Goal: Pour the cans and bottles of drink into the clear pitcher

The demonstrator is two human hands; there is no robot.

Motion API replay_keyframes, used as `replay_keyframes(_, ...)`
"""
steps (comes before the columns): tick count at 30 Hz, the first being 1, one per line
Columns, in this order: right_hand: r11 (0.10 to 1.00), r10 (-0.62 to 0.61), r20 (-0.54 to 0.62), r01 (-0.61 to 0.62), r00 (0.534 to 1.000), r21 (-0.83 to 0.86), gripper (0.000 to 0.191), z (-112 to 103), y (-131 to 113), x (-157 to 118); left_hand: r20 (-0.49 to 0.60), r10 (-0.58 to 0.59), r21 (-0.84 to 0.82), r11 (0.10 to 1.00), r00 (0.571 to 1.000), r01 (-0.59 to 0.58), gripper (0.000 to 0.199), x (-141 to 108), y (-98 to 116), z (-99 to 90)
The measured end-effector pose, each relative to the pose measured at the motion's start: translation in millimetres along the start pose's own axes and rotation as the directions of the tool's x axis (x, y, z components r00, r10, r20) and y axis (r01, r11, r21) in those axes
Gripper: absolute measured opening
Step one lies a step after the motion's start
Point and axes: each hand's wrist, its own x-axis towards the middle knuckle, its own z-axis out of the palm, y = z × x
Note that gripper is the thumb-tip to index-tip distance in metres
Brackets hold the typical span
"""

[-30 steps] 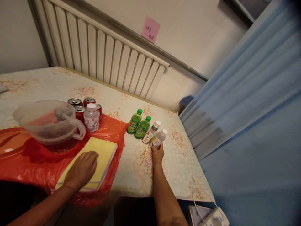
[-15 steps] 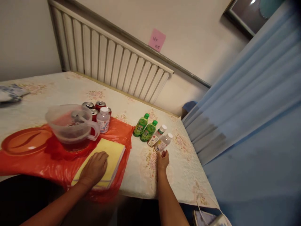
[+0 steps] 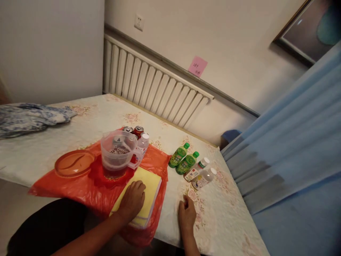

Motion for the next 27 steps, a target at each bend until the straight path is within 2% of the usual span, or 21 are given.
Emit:
replay_keyframes(3, 0.998, -0.042, -0.003, 0.042, 0.999, -0.043, 0.042, -0.2, -4.3, 0.1, 0.063, 0.009, -0.047, 0.999, 0.998, -0.006, 0.021, 14.0, 7.1, -4.4)
replay_keyframes(6, 0.995, -0.06, -0.005, 0.06, 0.998, -0.076, 0.041, -0.3, -4.8, 0.8, 0.128, 0.076, -0.116, 0.991, 0.989, -0.062, 0.021, 28.8, 11.5, -5.7)
replay_keyframes(10, 0.991, -0.063, 0.015, 0.064, 0.998, -0.117, 0.042, 0.4, -4.3, 0.4, 0.185, 0.142, -0.24, 0.966, 0.972, -0.096, 0.021, 37.1, 6.6, -1.0)
replay_keyframes(14, 0.992, -0.054, 0.015, 0.056, 0.998, -0.115, 0.042, 0.6, -2.6, 1.5, 0.168, 0.16, -0.375, 0.923, 0.973, -0.087, 0.022, 33.7, -3.1, 3.1)
replay_keyframes(18, 0.994, -0.007, 0.018, 0.008, 1.0, -0.105, 0.044, -0.4, 2.7, 1.7, 0.137, 0.126, -0.464, 0.885, 0.982, -0.049, 0.019, 33.4, -7.8, -1.5)
replay_keyframes(21, 0.997, 0.027, -0.044, -0.03, 0.999, -0.071, 0.046, 0.4, 0.2, 4.2, 0.143, 0.119, -0.494, 0.869, 0.983, -0.033, 0.018, 35.3, -9.7, -7.8)
replay_keyframes(24, 1.0, 0.002, -0.118, -0.002, 0.993, 0.007, 0.044, 8.8, -24.4, 16.1, 0.151, 0.112, -0.514, 0.858, 0.982, -0.018, 0.017, 35.5, -11.3, -11.8)
replay_keyframes(27, 0.985, -0.105, -0.043, 0.11, 0.994, 0.132, 0.043, 28.4, -79.4, 38.3, 0.162, 0.09, -0.511, 0.86, 0.983, 0.006, 0.016, 34.6, -11.7, -13.4)
